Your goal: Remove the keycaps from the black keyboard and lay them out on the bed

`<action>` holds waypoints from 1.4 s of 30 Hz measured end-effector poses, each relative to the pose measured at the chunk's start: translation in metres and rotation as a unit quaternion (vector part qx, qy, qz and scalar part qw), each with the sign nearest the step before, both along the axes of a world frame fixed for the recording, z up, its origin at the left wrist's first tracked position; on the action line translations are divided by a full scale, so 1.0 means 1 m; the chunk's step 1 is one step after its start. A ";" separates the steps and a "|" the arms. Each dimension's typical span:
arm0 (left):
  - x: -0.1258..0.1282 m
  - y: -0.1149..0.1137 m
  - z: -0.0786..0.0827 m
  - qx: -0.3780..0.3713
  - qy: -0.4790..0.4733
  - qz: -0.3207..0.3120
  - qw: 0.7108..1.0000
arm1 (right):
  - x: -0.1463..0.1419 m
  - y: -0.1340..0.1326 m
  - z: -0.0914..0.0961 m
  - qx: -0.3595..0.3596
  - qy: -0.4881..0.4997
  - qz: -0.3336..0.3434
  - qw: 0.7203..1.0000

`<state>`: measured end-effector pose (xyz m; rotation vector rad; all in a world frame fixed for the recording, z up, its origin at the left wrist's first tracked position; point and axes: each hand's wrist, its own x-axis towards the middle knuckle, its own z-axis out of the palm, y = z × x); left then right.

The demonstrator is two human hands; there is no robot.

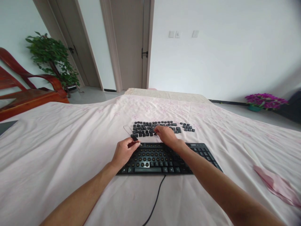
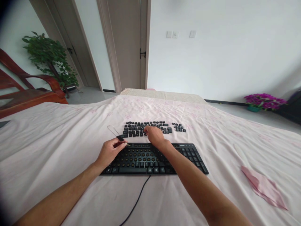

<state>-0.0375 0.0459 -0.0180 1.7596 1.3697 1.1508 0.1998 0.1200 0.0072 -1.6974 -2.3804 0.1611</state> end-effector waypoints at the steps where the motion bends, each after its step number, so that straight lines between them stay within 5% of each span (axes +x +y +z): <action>1: 0.000 0.000 0.000 0.000 -0.001 -0.001 1.000 | 0.000 0.001 0.000 -0.002 -0.007 -0.001 1.000; 15: 0.000 0.001 -0.002 0.007 0.006 -0.002 1.000 | 0.002 0.003 -0.006 -0.004 -0.003 0.000 1.000; 21: 0.001 -0.001 0.000 0.043 0.047 -0.013 0.998 | 0.004 -0.013 0.002 0.044 0.113 0.003 0.993; 26: 0.005 -0.008 0.005 0.120 0.172 -0.041 0.977 | -0.015 -0.048 0.015 0.012 0.277 0.107 0.955; 33: 0.008 -0.014 0.004 0.179 0.236 -0.123 0.947 | -0.038 -0.092 0.010 0.002 0.335 0.212 0.918; 36: 0.007 -0.015 0.007 0.151 0.218 -0.150 0.953 | -0.028 -0.100 0.009 0.008 0.365 0.185 0.912; 42: 0.006 -0.009 0.018 0.090 0.208 -0.178 0.958 | 0.006 -0.105 0.010 0.027 0.435 0.007 0.900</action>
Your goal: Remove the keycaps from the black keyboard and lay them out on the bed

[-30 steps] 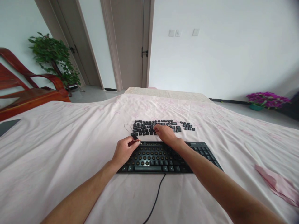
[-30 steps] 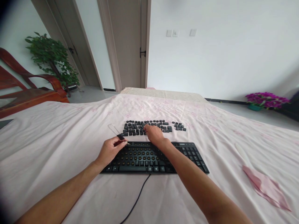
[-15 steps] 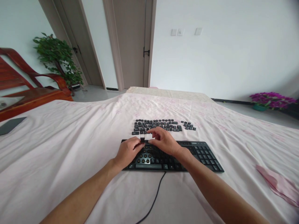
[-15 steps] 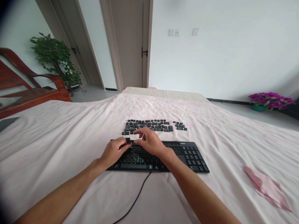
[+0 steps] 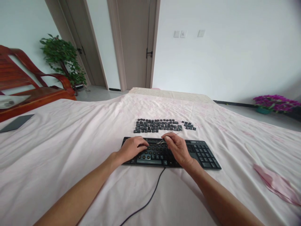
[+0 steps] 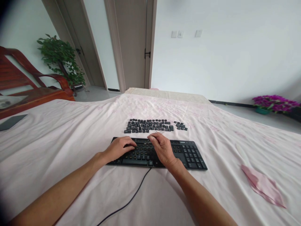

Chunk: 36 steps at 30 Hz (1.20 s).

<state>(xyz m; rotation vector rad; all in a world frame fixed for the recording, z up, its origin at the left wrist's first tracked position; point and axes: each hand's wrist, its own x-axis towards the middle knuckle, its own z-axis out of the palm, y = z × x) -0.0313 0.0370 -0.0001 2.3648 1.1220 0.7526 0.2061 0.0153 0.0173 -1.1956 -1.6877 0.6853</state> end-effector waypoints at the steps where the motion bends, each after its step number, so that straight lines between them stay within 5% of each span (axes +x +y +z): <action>1: 0.000 0.002 0.002 -0.005 0.010 -0.006 1.000 | 0.004 0.000 -0.002 -0.004 0.005 -0.016 1.000; 7: 0.003 0.009 0.011 -0.019 0.048 -0.028 0.998 | 0.009 0.000 -0.012 -0.069 0.035 -0.038 0.996; 13: 0.007 0.010 0.001 -0.010 0.059 0.014 0.998 | 0.012 -0.004 -0.012 -0.082 0.024 -0.018 0.996; 24: 0.005 0.000 0.000 -0.029 0.008 -0.016 0.999 | 0.003 -0.012 -0.001 -0.044 -0.088 0.103 0.990; 36: 0.003 -0.002 -0.004 -0.002 0.000 -0.075 0.997 | -0.016 -0.020 0.006 0.050 -0.235 0.221 0.945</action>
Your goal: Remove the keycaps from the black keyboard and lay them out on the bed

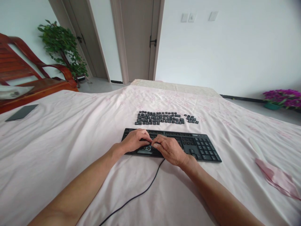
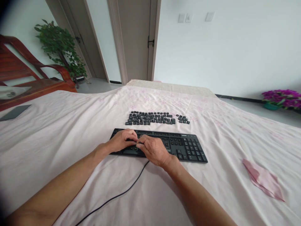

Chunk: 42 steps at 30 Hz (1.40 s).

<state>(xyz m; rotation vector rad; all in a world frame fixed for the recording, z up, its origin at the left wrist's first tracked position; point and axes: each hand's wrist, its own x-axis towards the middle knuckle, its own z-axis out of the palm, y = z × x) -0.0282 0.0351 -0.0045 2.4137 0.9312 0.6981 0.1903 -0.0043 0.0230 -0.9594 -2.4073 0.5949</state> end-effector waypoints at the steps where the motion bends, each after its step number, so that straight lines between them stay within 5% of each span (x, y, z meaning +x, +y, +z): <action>1: 0.000 0.000 0.000 0.004 0.005 -0.007 1.000 | -0.001 0.000 0.000 0.013 -0.011 0.011 1.000; 10: -0.002 0.003 -0.002 0.032 0.059 -0.042 0.997 | -0.009 0.006 -0.013 0.063 -0.051 0.019 0.997; 19: 0.006 0.001 -0.004 0.052 0.065 -0.054 0.995 | -0.008 0.006 -0.016 0.026 0.008 -0.001 1.000; 35: 0.020 -0.007 0.001 -0.009 -0.022 -0.025 0.999 | -0.001 0.004 -0.024 0.021 0.162 -0.050 0.985; 42: 0.024 -0.002 0.000 -0.055 -0.053 0.023 0.997 | -0.007 0.013 -0.025 -0.004 0.136 -0.107 0.985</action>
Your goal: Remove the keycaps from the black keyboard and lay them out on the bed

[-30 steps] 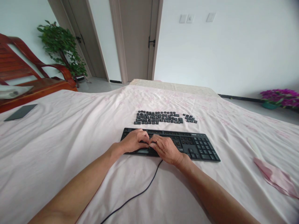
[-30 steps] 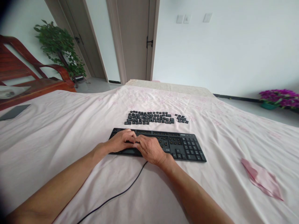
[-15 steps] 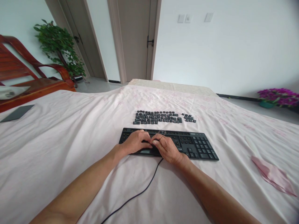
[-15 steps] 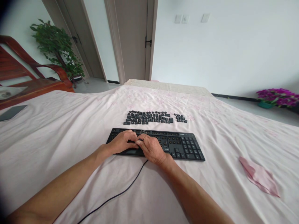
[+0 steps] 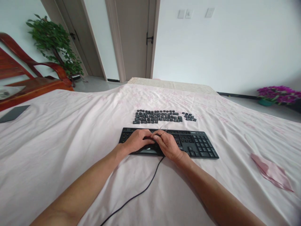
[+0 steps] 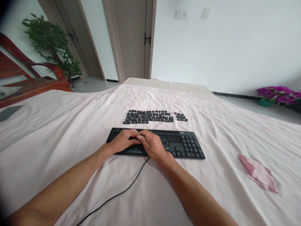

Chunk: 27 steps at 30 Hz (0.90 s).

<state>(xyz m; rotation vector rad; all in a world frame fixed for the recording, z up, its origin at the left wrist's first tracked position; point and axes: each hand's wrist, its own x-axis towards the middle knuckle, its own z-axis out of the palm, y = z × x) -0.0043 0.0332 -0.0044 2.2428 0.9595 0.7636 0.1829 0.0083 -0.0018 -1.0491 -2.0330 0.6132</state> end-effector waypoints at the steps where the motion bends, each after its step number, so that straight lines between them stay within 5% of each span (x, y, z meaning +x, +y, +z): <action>1: 0.000 0.001 0.000 -0.002 -0.007 0.001 1.000 | -0.001 0.001 0.001 -0.004 0.003 0.001 1.000; 6: -0.002 0.003 -0.001 -0.028 -0.075 0.019 0.997 | 0.002 -0.001 0.004 -0.033 0.045 0.000 0.998; 14: -0.005 0.008 -0.006 -0.057 -0.131 0.109 0.984 | 0.004 0.009 -0.009 -0.071 0.081 -0.134 0.985; 19: -0.004 0.008 -0.007 -0.094 -0.149 0.104 0.979 | 0.009 0.017 -0.004 -0.147 0.048 -0.086 0.984; 27: -0.003 0.008 -0.009 -0.089 -0.153 0.097 0.979 | 0.008 0.014 0.004 -0.135 -0.033 -0.020 0.990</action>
